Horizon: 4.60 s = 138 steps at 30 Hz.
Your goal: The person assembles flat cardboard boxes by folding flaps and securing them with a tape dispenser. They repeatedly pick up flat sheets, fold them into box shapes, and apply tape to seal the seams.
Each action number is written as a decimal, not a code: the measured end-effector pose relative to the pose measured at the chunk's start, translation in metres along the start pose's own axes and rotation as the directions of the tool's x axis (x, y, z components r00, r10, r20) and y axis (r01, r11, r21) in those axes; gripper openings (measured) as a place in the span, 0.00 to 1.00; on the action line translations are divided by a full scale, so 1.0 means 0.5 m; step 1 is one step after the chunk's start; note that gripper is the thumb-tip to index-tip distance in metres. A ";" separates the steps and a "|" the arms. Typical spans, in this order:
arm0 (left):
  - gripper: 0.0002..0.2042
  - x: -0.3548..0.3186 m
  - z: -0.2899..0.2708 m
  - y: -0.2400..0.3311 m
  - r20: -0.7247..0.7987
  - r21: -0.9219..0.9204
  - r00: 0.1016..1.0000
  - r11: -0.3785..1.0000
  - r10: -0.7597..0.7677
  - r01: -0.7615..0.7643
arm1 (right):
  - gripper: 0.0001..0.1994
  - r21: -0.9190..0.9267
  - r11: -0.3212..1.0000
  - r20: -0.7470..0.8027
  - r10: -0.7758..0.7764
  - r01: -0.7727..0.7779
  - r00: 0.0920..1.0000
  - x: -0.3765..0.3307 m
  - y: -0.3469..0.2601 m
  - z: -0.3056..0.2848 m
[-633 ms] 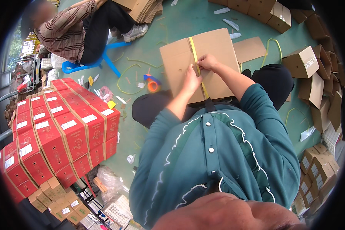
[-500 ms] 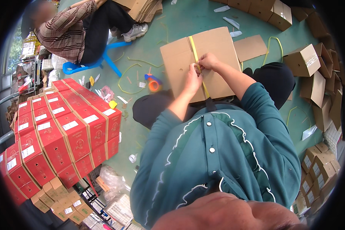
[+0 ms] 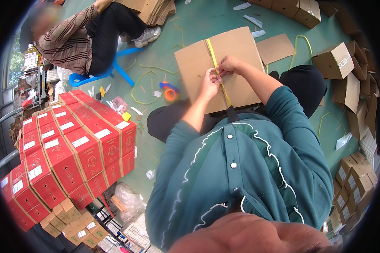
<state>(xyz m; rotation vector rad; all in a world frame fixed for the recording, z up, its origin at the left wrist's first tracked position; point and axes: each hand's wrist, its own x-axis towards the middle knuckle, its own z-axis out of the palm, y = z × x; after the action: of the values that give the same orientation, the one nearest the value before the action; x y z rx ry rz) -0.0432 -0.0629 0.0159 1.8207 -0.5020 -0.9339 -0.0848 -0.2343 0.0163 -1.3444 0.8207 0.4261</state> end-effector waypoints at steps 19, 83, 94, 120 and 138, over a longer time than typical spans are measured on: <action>0.24 -0.013 0.030 -0.021 0.016 0.039 0.983 0.982 0.184 -0.184 | 0.07 -0.735 0.406 0.059 -0.759 0.543 0.649 -0.106 0.097 0.014; 0.08 0.073 -0.010 0.026 0.077 0.484 0.995 0.870 0.060 -0.090 | 0.06 -0.230 0.951 -0.078 -0.231 0.208 0.970 0.008 0.036 -0.008; 0.03 0.008 -0.024 0.058 0.160 0.376 0.984 0.916 0.084 -0.140 | 0.08 -0.189 0.957 -0.173 -0.255 0.222 0.951 0.021 0.064 0.006; 0.10 -0.097 0.073 0.078 0.538 0.342 0.825 0.939 -0.175 -0.024 | 0.09 0.605 0.795 0.044 0.027 -0.048 0.999 -0.024 0.013 -0.057; 0.16 -0.232 -0.140 -0.043 0.676 0.513 0.712 0.815 -0.190 -0.269 | 0.06 0.642 0.018 -0.664 -0.485 0.766 0.569 -0.185 -0.148 -0.914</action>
<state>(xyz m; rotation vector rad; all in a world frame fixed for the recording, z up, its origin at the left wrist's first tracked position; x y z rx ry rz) -0.0613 0.0673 0.0548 1.9003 -1.4549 -1.5855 -0.2190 -0.6725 0.1292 -0.5039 0.3832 -0.9466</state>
